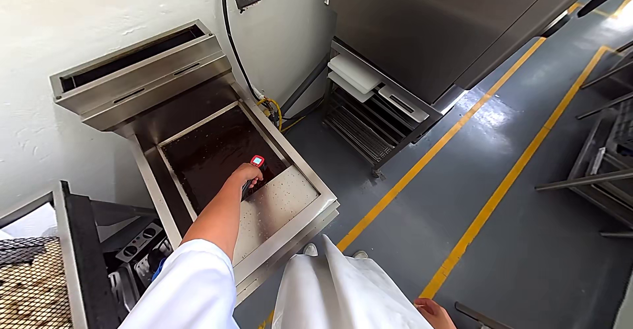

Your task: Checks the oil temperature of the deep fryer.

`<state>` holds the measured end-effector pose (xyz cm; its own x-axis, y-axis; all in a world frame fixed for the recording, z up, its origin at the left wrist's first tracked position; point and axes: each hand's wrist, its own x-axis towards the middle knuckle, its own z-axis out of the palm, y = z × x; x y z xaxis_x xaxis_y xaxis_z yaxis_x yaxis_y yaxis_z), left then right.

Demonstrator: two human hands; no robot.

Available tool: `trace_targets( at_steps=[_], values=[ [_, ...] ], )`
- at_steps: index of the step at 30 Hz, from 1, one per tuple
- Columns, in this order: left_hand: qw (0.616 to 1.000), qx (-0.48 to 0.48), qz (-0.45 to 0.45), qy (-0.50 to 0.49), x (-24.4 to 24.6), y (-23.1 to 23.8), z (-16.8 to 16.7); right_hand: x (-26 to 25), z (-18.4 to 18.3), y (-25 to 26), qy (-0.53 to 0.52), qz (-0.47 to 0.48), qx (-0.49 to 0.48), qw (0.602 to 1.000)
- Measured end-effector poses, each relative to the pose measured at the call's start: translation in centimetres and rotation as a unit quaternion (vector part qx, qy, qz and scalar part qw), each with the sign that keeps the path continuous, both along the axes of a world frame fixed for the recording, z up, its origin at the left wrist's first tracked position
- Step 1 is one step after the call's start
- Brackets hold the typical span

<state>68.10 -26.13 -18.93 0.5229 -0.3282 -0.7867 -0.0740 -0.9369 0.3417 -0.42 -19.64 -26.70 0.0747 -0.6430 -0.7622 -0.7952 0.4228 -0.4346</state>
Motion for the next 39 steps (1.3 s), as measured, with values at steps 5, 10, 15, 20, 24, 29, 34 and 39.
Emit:
trace_targets(
  at_steps=[5,10,15,20,24,29,34,39],
  values=[
    [1.000,0.000,-0.005,0.001,0.03,-0.05,0.08,0.00,0.04,-0.14,-0.001,0.006,0.001,1.000],
    [1.000,0.002,-0.002,0.001,-0.03,-0.06,0.34,-0.08,-0.14,-0.19,-0.002,0.005,0.003,1.000],
    [1.000,0.004,-0.004,0.000,0.04,-0.06,0.13,-0.10,-0.10,-0.24,0.002,0.004,0.002,1.000],
    [1.000,0.002,-0.002,0.003,0.02,-0.09,0.03,-0.09,0.11,-0.28,0.001,0.002,0.006,1.000],
    [1.000,0.005,-0.003,0.000,-0.08,-0.16,0.26,0.00,0.20,-0.23,-0.001,-0.008,0.008,1.000],
    [1.000,0.007,-0.009,-0.002,0.00,-0.25,0.19,-0.15,-0.14,-0.12,-0.005,-0.003,0.003,1.000],
    [1.000,0.008,-0.007,-0.002,0.07,-0.33,0.03,-0.10,-0.05,-0.09,-0.003,0.006,-0.002,1.000],
    [1.000,0.009,-0.009,-0.001,0.10,-0.39,0.13,-0.18,-0.23,-0.08,0.000,0.000,0.000,1.000]
  ],
)
